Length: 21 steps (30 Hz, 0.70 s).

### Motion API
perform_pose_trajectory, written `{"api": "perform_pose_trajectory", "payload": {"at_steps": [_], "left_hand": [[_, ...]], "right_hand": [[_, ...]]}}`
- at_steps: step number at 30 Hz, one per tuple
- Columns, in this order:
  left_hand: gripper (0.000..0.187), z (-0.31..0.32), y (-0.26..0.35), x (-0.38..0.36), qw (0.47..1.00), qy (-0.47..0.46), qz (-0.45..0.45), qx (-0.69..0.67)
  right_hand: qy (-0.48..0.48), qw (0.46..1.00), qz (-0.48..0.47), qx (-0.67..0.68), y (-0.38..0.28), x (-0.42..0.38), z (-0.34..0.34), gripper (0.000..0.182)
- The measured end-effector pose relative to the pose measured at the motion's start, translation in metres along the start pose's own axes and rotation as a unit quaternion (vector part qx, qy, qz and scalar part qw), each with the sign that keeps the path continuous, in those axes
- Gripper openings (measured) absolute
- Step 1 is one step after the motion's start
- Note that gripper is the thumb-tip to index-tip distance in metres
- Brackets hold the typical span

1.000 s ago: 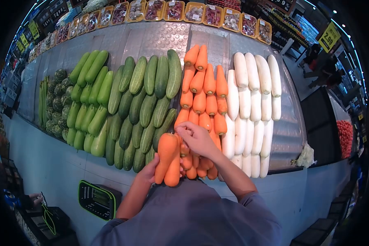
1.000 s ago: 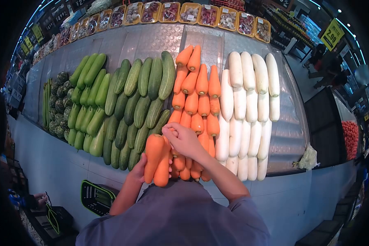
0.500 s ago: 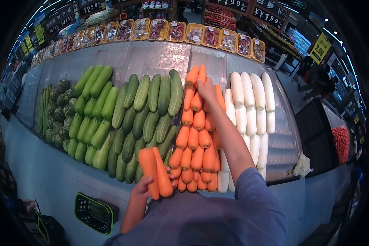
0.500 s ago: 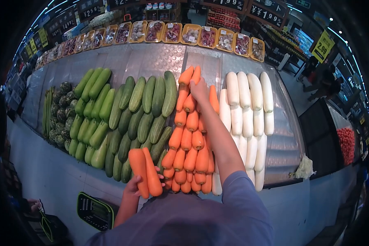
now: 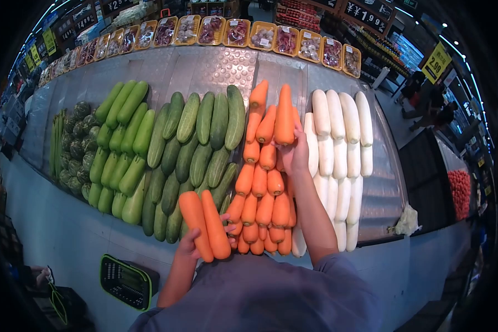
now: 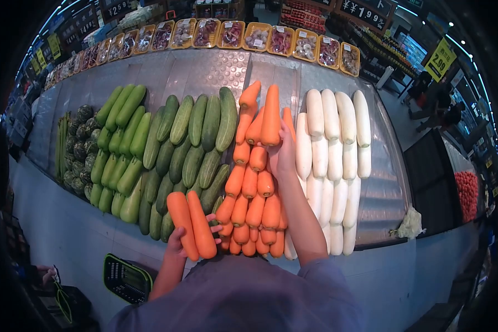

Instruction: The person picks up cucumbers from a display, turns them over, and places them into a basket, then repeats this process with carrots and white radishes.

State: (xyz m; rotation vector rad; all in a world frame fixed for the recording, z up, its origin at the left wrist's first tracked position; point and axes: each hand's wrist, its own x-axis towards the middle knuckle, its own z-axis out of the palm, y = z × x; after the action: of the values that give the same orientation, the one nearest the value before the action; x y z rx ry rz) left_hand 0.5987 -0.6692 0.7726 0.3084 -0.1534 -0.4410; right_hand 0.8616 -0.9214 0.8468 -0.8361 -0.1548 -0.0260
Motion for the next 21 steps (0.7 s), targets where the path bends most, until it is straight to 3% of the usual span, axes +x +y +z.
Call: {"api": "perform_pose_trajectory", "payload": {"at_steps": [1,3,4,6,11,13,15,17,19,21], "left_hand": [[0.097,-0.002,0.0,0.005,1.0,0.007,-0.003,-0.006],[0.093,-0.01,0.0,0.009,1.0,0.013,-0.001,0.019],[0.093,-0.004,0.002,0.011,0.999,0.031,-0.007,0.012],[0.088,0.015,0.004,0.021,0.992,0.055,-0.014,0.113],[0.082,0.013,-0.007,0.037,0.991,0.067,-0.036,0.106],[0.082,0.006,-0.013,0.04,0.992,0.066,-0.037,0.105],[0.08,0.0,-0.017,0.041,0.993,0.017,-0.043,0.112],[0.079,0.007,-0.019,0.039,0.987,0.043,-0.026,0.153],[0.079,0.005,-0.02,0.037,0.979,0.068,-0.007,0.194],[0.081,-0.007,-0.022,0.037,0.995,0.014,-0.003,0.096]], "right_hand": [[0.007,1.0,0.006,-0.001,-0.004,-0.025,0.001,0.047],[-0.058,0.974,0.186,0.113,-0.005,-0.07,-0.003,0.049],[-0.043,0.972,0.198,0.119,0.003,-0.087,-0.012,0.049],[-0.106,0.907,0.297,0.28,0.018,-0.121,-0.03,0.052],[-0.089,0.902,0.313,0.285,0.027,-0.183,-0.024,0.058],[-0.083,0.886,0.377,0.256,0.024,-0.196,-0.022,0.057],[-0.087,0.887,0.353,0.284,0.027,-0.205,-0.022,0.056],[-0.088,0.934,0.29,0.187,0.021,-0.212,-0.015,0.059],[-0.088,0.942,0.275,0.171,0.018,-0.217,-0.014,0.062],[-0.091,0.948,0.262,0.154,0.018,-0.223,-0.014,0.067]]}}
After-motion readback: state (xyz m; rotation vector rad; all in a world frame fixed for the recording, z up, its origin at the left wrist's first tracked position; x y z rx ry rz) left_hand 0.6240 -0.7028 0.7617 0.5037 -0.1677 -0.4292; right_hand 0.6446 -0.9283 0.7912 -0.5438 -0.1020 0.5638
